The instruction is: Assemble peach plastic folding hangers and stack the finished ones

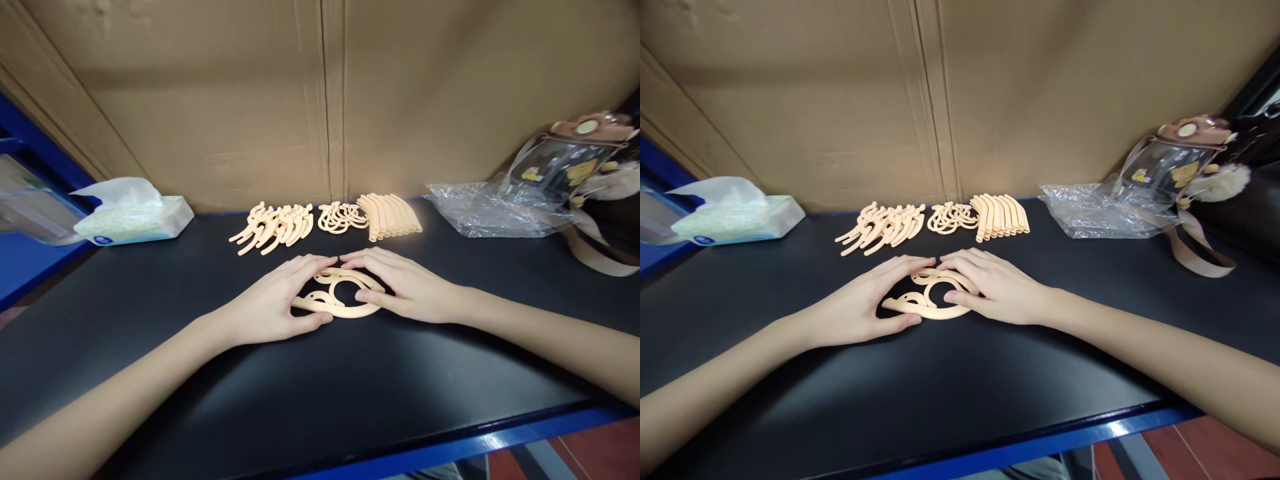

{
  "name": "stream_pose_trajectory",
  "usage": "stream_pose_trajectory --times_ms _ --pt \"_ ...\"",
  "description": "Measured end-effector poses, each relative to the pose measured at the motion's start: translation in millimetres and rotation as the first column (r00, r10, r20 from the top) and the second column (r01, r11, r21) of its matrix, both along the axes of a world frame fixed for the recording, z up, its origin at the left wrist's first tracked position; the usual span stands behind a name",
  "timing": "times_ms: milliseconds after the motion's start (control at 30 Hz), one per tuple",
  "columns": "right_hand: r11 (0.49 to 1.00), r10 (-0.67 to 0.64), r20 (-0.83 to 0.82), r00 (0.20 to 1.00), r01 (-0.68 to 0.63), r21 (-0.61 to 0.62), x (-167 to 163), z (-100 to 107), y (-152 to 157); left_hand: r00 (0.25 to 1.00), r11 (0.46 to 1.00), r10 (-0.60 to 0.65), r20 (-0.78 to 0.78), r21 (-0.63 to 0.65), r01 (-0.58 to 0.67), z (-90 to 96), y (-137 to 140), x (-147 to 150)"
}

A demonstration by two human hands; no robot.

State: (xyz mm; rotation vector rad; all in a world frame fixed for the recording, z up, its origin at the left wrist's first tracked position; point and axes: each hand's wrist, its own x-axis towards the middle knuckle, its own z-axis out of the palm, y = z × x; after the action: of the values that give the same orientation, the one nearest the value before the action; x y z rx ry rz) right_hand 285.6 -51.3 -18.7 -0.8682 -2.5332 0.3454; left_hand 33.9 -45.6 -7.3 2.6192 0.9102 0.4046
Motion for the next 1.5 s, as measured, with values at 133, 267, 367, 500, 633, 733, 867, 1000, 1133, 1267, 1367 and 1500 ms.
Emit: stream_pose_trajectory --times_ms 133,267,367,500,633,733,867,1000,1133,1267,1367,1500 --pt "0.996 -0.07 -0.097 0.993 0.076 0.054 0.7 4.0 1.1 1.0 1.0 0.007 -0.012 -0.001 -0.008 -1.4 0.4 0.2" --pt "0.989 -0.109 -0.077 0.991 0.116 0.093 1.6 6.2 2.1 1.0 1.0 0.001 -0.004 0.013 -0.001 1.6 0.4 2.2" --pt "0.985 -0.138 -0.041 0.99 0.141 0.094 2.1 6.1 3.1 0.999 0.999 0.01 -0.047 0.042 -0.008 7.9 1.3 1.1" --pt "0.983 -0.178 0.001 0.984 0.178 0.043 3.3 4.7 5.0 0.981 0.995 0.078 -0.177 0.072 -0.066 21.1 7.7 -9.9" --pt "0.985 -0.175 0.015 0.984 0.175 0.009 4.3 2.6 6.1 0.943 0.99 0.126 -0.309 0.094 -0.102 36.4 20.0 -31.5" --pt "0.985 -0.174 0.025 0.984 0.175 -0.001 4.2 1.5 6.2 0.892 0.979 0.194 -0.409 0.139 -0.149 45.6 28.0 -47.7" --pt "0.978 -0.204 0.063 0.977 0.207 -0.031 2.7 1.3 5.7 0.834 0.964 0.265 -0.483 0.153 -0.218 52.2 33.5 -60.7" --pt "0.972 -0.219 0.124 0.968 0.227 -0.057 1.5 2.4 5.3 0.821 0.961 0.272 -0.502 0.096 -0.259 53.9 35.7 -66.5" --pt "0.971 -0.22 0.156 0.963 0.232 -0.058 1.6 3.9 4.3 0.833 0.963 0.263 -0.487 0.083 -0.256 52.9 38.3 -70.9" --pt "0.978 -0.204 0.179 0.962 0.209 -0.01 2.7 4.0 4.5 0.83 0.961 0.271 -0.487 0.092 -0.26 51.6 41.1 -74.3" --pt "0.978 -0.204 0.205 0.957 0.206 0.012 4.3 2.6 6.2 0.837 0.962 0.269 -0.476 0.087 -0.259 51.0 41.9 -75.6" --pt "0.98 -0.194 0.209 0.959 0.198 -0.003 5.7 1.5 7.7 0.847 0.966 0.253 -0.468 0.077 -0.246 50.7 41.3 -75.3"
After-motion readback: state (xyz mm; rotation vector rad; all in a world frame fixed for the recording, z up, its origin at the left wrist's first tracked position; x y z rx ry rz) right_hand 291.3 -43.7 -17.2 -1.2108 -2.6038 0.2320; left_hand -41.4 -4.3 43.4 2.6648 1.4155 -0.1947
